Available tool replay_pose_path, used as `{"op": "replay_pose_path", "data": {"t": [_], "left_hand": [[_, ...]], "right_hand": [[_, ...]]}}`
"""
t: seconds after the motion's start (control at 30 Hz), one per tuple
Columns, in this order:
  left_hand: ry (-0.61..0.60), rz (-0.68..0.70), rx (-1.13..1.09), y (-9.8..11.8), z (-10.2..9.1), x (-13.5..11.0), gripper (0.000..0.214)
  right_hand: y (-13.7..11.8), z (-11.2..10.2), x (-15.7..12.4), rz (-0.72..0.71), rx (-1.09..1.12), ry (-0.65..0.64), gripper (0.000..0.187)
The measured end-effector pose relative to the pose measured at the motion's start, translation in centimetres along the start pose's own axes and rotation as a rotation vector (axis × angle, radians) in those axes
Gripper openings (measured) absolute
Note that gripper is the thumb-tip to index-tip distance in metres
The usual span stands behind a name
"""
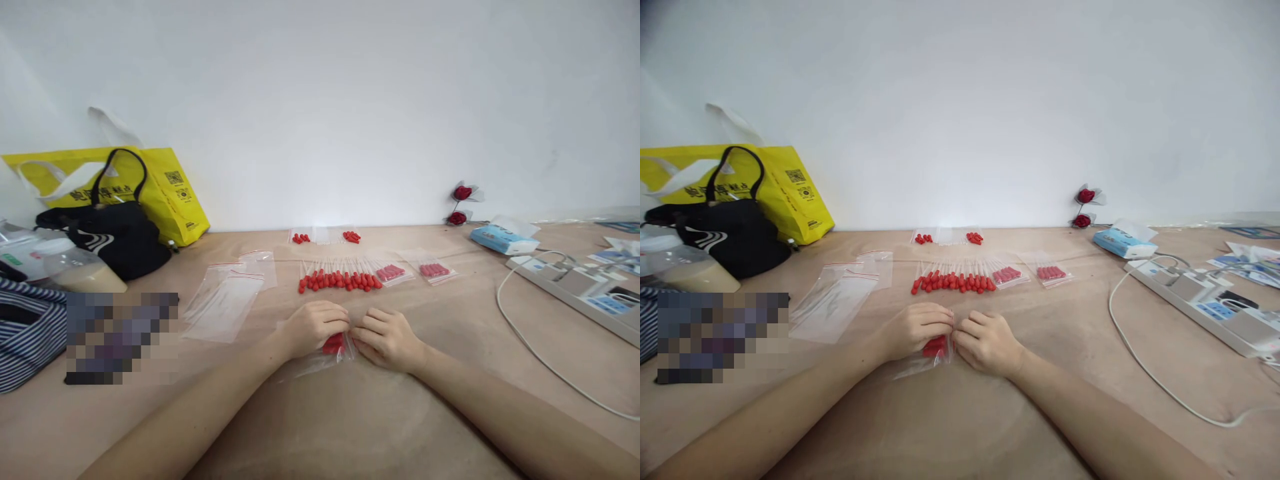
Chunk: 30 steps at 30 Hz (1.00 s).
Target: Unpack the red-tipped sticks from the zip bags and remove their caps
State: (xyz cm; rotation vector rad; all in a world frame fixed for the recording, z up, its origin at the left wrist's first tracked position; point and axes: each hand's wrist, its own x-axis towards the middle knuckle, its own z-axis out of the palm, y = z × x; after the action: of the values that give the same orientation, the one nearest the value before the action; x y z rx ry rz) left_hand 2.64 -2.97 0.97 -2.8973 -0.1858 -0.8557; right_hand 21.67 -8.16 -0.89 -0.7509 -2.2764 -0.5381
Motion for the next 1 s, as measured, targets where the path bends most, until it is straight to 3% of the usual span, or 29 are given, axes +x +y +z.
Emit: {"op": "replay_pose_path", "data": {"t": [0.27, 0.57, 0.83, 1.0], "left_hand": [[0.001, 0.128, 0.117, -0.3, -0.8, 0.2, 0.016], [-0.145, 0.303, 0.277, -0.1, -1.2, 0.5, 0.021], [-0.174, 0.323, 0.248, -0.1, -1.2, 0.7, 0.021], [-0.156, 0.29, 0.252, -0.1, -1.4, 0.5, 0.02]], "right_hand": [[-0.3, 0.5, 0.1, -0.154, -0.133, 0.104, 0.019], [-0.2, 0.0, 0.8, -0.285, -0.077, 0.002, 0.033], [-0.2, -0.1, 1.0, -0.322, -0.034, -0.075, 0.036], [-0.4, -0.1, 0.8, -0.244, -0.11, 0.04, 0.027]]}}
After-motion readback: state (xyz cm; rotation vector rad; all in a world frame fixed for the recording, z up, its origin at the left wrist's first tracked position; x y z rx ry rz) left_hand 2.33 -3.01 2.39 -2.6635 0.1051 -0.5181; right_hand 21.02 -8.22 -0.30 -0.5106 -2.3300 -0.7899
